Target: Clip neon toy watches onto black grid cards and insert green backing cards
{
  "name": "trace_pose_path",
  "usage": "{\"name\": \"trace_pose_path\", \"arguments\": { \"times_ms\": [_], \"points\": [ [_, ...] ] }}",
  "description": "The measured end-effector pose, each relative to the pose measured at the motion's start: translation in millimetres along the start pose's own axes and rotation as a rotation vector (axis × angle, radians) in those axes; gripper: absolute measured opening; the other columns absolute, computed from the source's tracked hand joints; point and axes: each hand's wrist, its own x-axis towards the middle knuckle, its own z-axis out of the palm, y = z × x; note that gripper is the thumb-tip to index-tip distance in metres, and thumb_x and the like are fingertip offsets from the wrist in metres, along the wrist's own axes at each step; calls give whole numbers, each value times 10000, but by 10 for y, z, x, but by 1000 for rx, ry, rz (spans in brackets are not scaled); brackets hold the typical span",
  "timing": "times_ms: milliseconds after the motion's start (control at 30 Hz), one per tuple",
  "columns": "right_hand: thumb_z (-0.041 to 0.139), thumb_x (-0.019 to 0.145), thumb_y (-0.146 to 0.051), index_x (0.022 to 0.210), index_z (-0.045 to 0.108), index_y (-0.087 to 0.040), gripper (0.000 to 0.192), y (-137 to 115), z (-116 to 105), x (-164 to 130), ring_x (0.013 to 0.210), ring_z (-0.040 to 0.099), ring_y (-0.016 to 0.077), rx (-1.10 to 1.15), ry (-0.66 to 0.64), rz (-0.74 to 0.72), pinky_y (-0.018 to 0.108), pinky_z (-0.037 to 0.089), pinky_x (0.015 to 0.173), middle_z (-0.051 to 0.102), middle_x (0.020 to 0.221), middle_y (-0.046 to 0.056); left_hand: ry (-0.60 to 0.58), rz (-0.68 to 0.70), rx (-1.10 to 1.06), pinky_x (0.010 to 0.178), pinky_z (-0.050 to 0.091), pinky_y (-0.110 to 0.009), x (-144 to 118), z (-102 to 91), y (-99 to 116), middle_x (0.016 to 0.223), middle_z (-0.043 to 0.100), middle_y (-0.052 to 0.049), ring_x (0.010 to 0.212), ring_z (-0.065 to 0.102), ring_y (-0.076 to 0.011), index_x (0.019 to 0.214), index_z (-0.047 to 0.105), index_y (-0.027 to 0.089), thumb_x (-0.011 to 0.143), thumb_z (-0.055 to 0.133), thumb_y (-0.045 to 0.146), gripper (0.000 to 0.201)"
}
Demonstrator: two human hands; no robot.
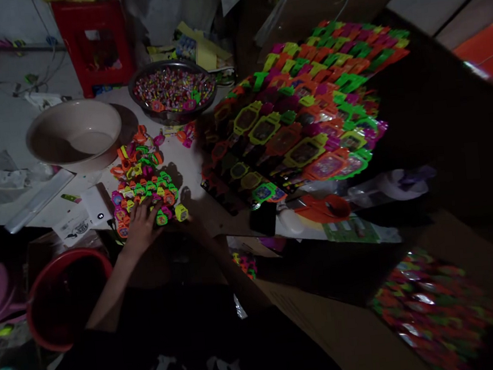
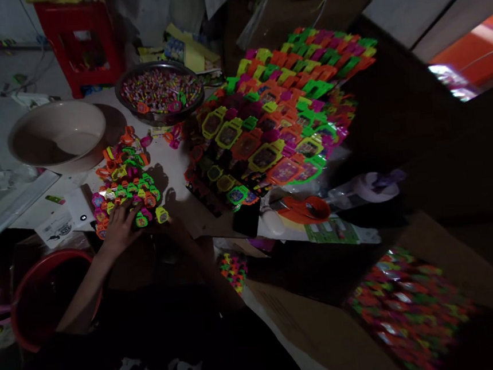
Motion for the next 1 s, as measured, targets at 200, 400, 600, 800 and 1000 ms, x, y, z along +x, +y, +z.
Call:
{"name": "trace_pose_path", "arguments": {
  "times_ms": [200, 400, 600, 800, 1000],
  "points": [
    [533, 863, -301, 1122, 652, -139, 327, -103, -2, -22, 954, 637, 230, -28, -74, -72, 321, 500, 845, 695, 1072, 114, 2, 0, 7, 1159, 242, -508, -2, 38, -19, 1426, 421, -179, 1370, 355, -313, 1406, 424, 178, 776, 696, 308, 699],
    [497, 867, -259, 1092, 664, -174, 293, -162, 88, 23, 902, 627, 217, -12, -111, -98, 312, 497, 821, 700, 1029, 77, -24, -22, -9, 1167, 221, -517, 0, 65, -23, 1451, 402, -176, 1380, 341, -311, 1401, 436, 187, 785, 686, 326, 680],
    [477, 861, -276, 1077, 666, -170, 306, -98, 178, 18, 853, 618, 229, -74, -57, -51, 322, 496, 777, 699, 995, 85, -2, -41, 2, 1166, 222, -509, -3, 60, 11, 1411, 447, -174, 1374, 352, -300, 1406, 440, 190, 819, 649, 389, 654],
    [479, 874, -357, 1047, 664, -144, 331, -71, 214, 11, 836, 612, 228, -152, -31, -28, 319, 488, 771, 692, 967, 108, 31, -34, 11, 1169, 214, -515, -20, 91, 13, 1446, 415, -162, 1371, 360, -296, 1384, 467, 213, 845, 613, 412, 593],
    [547, 833, -419, 981, 662, -151, 326, 25, -133, 167, 862, 612, 212, -16, -284, -113, 323, 495, 797, 685, 941, 74, 34, -22, 14, 1165, 228, -515, -43, 107, -8, 1421, 438, -160, 1366, 366, -296, 1391, 454, 210, 819, 649, 388, 630]
  ]
}}
